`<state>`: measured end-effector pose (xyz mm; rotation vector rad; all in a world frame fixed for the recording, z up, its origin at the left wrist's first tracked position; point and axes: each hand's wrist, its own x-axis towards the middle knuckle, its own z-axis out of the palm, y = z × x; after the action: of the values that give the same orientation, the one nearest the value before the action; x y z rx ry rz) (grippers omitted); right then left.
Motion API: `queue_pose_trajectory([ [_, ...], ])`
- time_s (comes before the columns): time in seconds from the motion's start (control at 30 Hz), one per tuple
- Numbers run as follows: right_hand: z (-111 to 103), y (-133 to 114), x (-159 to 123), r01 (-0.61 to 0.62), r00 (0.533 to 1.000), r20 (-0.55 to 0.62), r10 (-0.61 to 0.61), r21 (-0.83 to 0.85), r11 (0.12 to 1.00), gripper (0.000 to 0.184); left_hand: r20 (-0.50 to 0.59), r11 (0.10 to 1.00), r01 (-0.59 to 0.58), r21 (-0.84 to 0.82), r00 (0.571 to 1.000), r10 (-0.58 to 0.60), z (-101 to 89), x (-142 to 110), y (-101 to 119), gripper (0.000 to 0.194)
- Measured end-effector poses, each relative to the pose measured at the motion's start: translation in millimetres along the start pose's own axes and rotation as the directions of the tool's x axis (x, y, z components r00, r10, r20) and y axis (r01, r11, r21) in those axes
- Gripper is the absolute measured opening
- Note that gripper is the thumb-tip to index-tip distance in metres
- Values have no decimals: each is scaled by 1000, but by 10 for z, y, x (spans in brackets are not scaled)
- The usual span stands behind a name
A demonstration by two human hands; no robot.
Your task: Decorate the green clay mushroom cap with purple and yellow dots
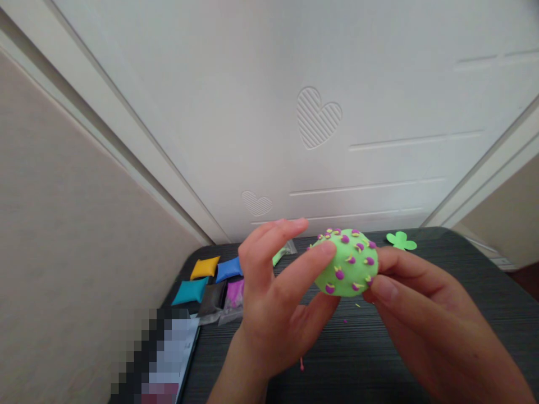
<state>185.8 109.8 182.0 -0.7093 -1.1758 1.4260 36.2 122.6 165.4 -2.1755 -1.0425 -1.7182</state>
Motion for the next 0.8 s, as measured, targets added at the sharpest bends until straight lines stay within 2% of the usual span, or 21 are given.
queue_pose_trajectory([
  [0.33, -5, -3, -6, -31, 999, 22, 31, 8, 999, 4, 18, 999, 30, -12, 999, -30, -2, -1, 12, 66],
  [0.47, -13, 11, 5, 33, 999, 40, -33, -8, 999, 13, 0, 986, 96, -139, 995, -97, -5, 10, -5, 65],
  [0.57, -9, 47, 27, 72, 997, 12, -71, -83, 994, 13, 13, 949, 174, -263, 984, -177, 0, 16, -20, 67],
  [0.7, 16, 98, 46, 59, 994, 103, -38, -215, 975, 11, 33, 923, 215, -319, 976, -215, 19, 7, -28, 62],
  [0.8, 27, 107, 47, 40, 992, 129, -4, -283, 958, 11, 56, 919, 232, -319, 972, -226, 25, -1, -23, 62],
])
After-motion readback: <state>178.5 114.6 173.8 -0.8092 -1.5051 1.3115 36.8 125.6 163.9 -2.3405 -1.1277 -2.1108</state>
